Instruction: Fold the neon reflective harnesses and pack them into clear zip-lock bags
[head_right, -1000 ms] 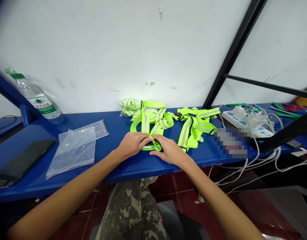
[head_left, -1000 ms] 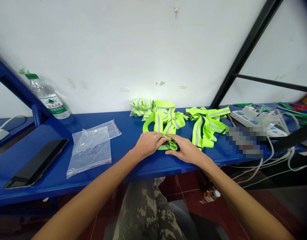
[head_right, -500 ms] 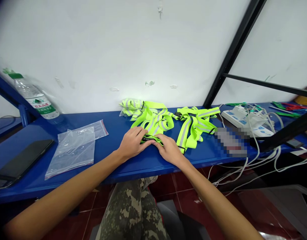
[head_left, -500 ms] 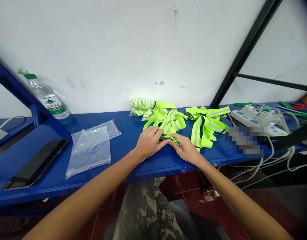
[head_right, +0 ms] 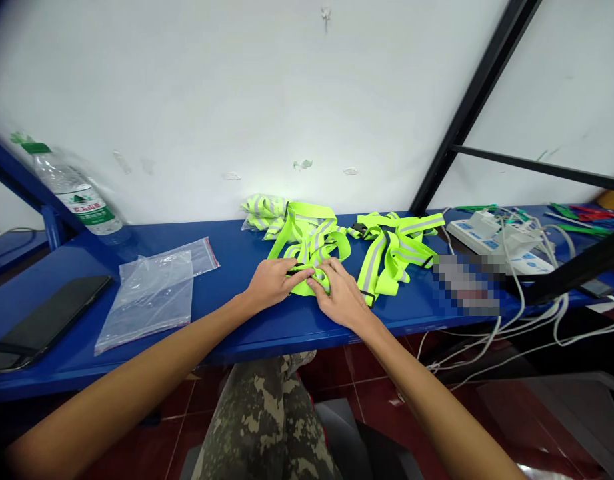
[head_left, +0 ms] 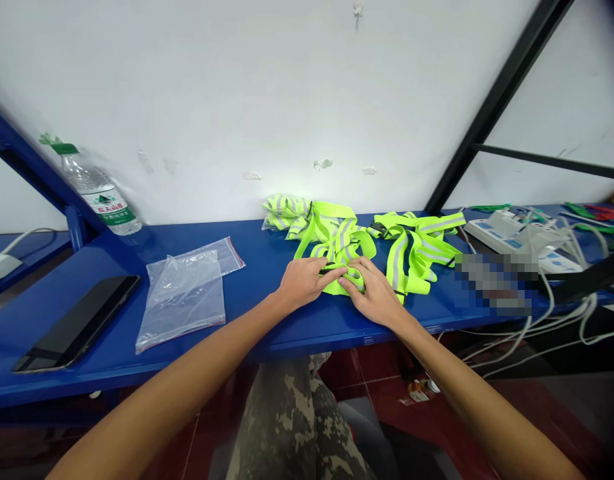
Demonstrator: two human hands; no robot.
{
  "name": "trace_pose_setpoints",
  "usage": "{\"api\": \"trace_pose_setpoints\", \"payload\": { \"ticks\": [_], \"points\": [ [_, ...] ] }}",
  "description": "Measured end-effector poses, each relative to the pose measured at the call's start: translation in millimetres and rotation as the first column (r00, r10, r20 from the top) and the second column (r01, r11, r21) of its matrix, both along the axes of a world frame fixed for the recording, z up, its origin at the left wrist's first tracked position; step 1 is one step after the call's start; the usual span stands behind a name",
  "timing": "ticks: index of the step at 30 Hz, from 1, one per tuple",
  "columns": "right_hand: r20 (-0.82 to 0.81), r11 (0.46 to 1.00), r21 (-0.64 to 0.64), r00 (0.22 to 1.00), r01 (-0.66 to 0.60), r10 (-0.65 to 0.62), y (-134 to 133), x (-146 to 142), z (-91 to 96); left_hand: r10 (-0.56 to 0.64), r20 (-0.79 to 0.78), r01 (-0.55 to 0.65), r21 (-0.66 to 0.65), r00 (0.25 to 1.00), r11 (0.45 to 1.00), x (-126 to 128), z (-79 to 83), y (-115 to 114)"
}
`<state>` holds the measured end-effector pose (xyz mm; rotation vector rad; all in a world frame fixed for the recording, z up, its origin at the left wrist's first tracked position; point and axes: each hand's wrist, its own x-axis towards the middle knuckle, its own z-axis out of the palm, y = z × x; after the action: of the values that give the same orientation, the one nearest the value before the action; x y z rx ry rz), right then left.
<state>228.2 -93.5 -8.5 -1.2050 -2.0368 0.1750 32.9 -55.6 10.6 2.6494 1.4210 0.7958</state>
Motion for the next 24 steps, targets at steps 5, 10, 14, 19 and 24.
{"api": "trace_pose_setpoints", "payload": {
  "ticks": [5, 10, 14, 19, 24],
  "points": [
    [0.134, 0.997, 0.035, 0.988, 0.069, -0.073, 0.2, -0.6, 0.5, 0.05, -0.017, -0.051, -0.08, 0.999, 0.995, 0.4, 1.5, -0.5],
    [0.168, 0.994, 0.007, 0.98, 0.112, -0.112, 3.6, -1.7, 0.6, 0.067, 0.027, -0.065, -0.052, 0.997, 0.997, 1.9, 0.5, -2.3],
    [-0.023, 0.981, 0.003, 0.981, 0.195, -0.195, 6.3, -1.7, -0.9, 0.076, 0.088, -0.068, -0.081, 0.993, 0.994, 2.9, 0.2, -0.3],
    [-0.357, 0.94, -0.205, 0.874, 0.271, -0.33, 21.4, 3.7, 2.0, 0.054, 0.122, -0.044, -0.087, 0.991, 0.995, 2.2, -3.2, 3.8],
    [-0.324, 0.932, -0.337, 0.913, 0.133, -0.247, 48.1, -0.6, 7.8, 0.02, 0.168, -0.001, -0.114, 0.986, 0.993, 0.4, -6.2, 5.3]
  ]
}}
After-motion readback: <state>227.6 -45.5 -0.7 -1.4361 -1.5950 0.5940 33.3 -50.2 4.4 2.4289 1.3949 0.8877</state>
